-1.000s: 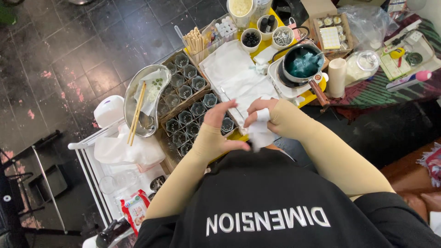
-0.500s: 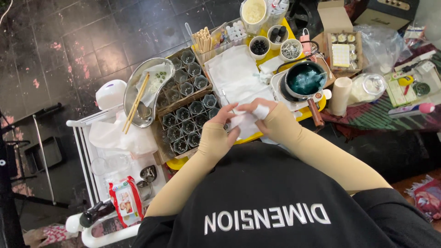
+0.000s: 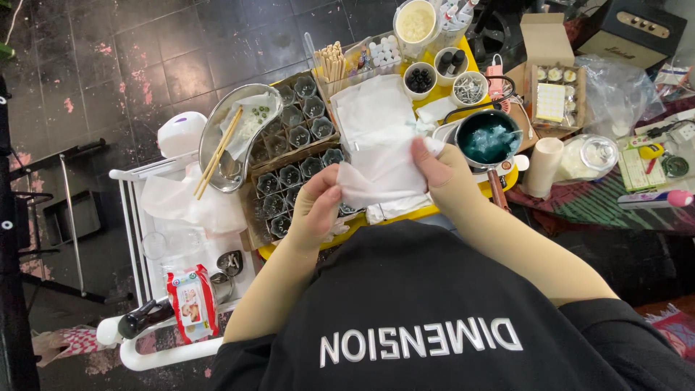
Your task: Cleaning small glass jars with wet wipes at a workshop station.
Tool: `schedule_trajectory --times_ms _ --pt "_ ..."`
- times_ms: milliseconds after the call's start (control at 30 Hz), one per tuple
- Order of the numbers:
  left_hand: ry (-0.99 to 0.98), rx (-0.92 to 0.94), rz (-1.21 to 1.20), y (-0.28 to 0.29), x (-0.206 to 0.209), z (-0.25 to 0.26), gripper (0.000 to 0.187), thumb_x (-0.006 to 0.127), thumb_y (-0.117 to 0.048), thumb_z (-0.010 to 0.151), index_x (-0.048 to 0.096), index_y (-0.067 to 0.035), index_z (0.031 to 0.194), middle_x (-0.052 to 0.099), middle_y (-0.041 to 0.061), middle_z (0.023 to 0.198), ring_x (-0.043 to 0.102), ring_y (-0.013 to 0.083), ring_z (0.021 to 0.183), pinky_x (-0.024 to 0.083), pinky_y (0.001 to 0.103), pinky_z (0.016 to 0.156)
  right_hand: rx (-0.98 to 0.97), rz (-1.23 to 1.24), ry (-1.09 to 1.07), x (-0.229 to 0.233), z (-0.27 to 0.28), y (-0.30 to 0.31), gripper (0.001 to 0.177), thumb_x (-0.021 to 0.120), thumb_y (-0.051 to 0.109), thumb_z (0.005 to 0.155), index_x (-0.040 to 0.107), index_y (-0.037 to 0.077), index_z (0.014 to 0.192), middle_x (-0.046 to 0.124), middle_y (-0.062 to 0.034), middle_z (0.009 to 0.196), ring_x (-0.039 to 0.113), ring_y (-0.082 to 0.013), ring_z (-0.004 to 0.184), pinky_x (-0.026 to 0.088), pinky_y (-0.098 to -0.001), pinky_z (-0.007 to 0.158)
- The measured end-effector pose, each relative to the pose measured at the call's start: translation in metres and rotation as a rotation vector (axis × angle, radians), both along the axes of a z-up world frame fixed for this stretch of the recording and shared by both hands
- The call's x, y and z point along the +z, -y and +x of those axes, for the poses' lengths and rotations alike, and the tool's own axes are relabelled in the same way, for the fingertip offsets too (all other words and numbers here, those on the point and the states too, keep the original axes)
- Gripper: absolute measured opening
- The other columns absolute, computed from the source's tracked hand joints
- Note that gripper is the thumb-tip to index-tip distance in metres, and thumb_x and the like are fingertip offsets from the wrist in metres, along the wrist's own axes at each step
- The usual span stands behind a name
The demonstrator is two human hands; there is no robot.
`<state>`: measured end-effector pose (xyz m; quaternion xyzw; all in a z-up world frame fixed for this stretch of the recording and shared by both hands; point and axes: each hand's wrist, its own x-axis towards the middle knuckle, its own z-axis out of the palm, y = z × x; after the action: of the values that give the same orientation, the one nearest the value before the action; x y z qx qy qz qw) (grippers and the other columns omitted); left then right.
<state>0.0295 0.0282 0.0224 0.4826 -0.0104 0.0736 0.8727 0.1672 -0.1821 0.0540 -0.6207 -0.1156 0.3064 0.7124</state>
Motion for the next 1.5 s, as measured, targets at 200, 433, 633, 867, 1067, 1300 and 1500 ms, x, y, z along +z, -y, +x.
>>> schedule_trajectory --times_ms 200,433,633,867,1067,1300,1500 --pt "0.080 -0.104 0.038 -0.004 0.001 -0.006 0.016 0.063 -0.013 0.099 0.069 -0.001 0.109 0.062 0.006 0.124 0.059 0.0176 0.117 0.047 0.036 0.108 -0.159 0.309 -0.170 0.021 -0.007 0.003 0.055 0.049 0.051 0.105 0.061 0.001 0.125 0.070 -0.0062 0.117 0.067 -0.0146 0.108 0.052 -0.0310 0.096" --pt "0.044 -0.320 0.830 -0.002 -0.004 0.004 0.026 0.081 -0.019 0.089 0.074 -0.006 0.110 0.068 0.006 0.124 0.065 0.0204 0.121 0.051 0.035 0.109 -0.209 0.337 -0.342 0.006 0.001 0.012 0.047 0.051 0.046 0.106 0.063 0.004 0.123 0.070 -0.0052 0.107 0.068 -0.0148 0.097 0.055 -0.0310 0.085" --pt "-0.100 -0.142 0.279 0.019 -0.002 0.030 0.084 0.083 -0.020 0.078 0.036 -0.012 0.147 0.055 0.002 0.139 0.055 0.0179 0.126 0.044 0.035 0.106 0.067 0.086 -0.277 0.002 -0.001 0.014 0.044 0.058 0.039 0.105 0.067 -0.001 0.121 0.073 -0.0075 0.106 0.070 -0.0147 0.091 0.057 -0.0311 0.078" --pt "-0.289 -0.209 -0.125 0.030 -0.002 0.036 0.047 0.075 -0.023 0.095 0.061 0.000 0.134 0.069 0.008 0.125 0.065 0.0176 0.114 0.051 0.035 0.103 0.174 0.191 -0.517 0.005 0.003 0.014 0.051 0.061 0.036 0.100 0.060 -0.001 0.134 0.069 -0.0140 0.126 0.068 -0.0221 0.111 0.055 -0.0378 0.096" --pt "-0.395 0.008 0.007 0.028 -0.013 0.041 0.030 0.070 -0.023 0.100 0.065 -0.001 0.119 0.071 0.003 0.106 0.064 0.0096 0.094 0.052 0.027 0.084 0.227 0.336 -0.810 -0.021 -0.020 0.012 0.065 0.056 0.041 0.095 0.047 0.001 0.146 0.059 -0.0171 0.142 0.060 -0.0297 0.129 0.048 -0.0458 0.107" --pt "-0.549 0.058 0.994 -0.015 0.007 0.062 0.024 0.072 -0.030 0.096 0.067 -0.006 0.100 0.070 0.006 0.084 0.062 0.0158 0.074 0.050 0.030 0.069 0.111 0.331 -0.653 -0.032 -0.021 0.017 0.046 0.059 0.008 0.094 0.053 -0.004 0.138 0.064 -0.0165 0.134 0.063 -0.0292 0.123 0.049 -0.0441 0.105" --pt "-0.440 0.531 1.808 -0.091 -0.043 0.148 0.033 0.075 -0.033 0.088 0.072 -0.010 0.112 0.058 0.014 0.125 0.045 0.0371 0.128 0.032 0.056 0.104 0.129 0.157 -0.292 -0.041 -0.020 0.027 0.037 0.060 0.005 0.095 0.057 -0.004 0.131 0.069 -0.0149 0.127 0.068 -0.0256 0.116 0.055 -0.0417 0.100"
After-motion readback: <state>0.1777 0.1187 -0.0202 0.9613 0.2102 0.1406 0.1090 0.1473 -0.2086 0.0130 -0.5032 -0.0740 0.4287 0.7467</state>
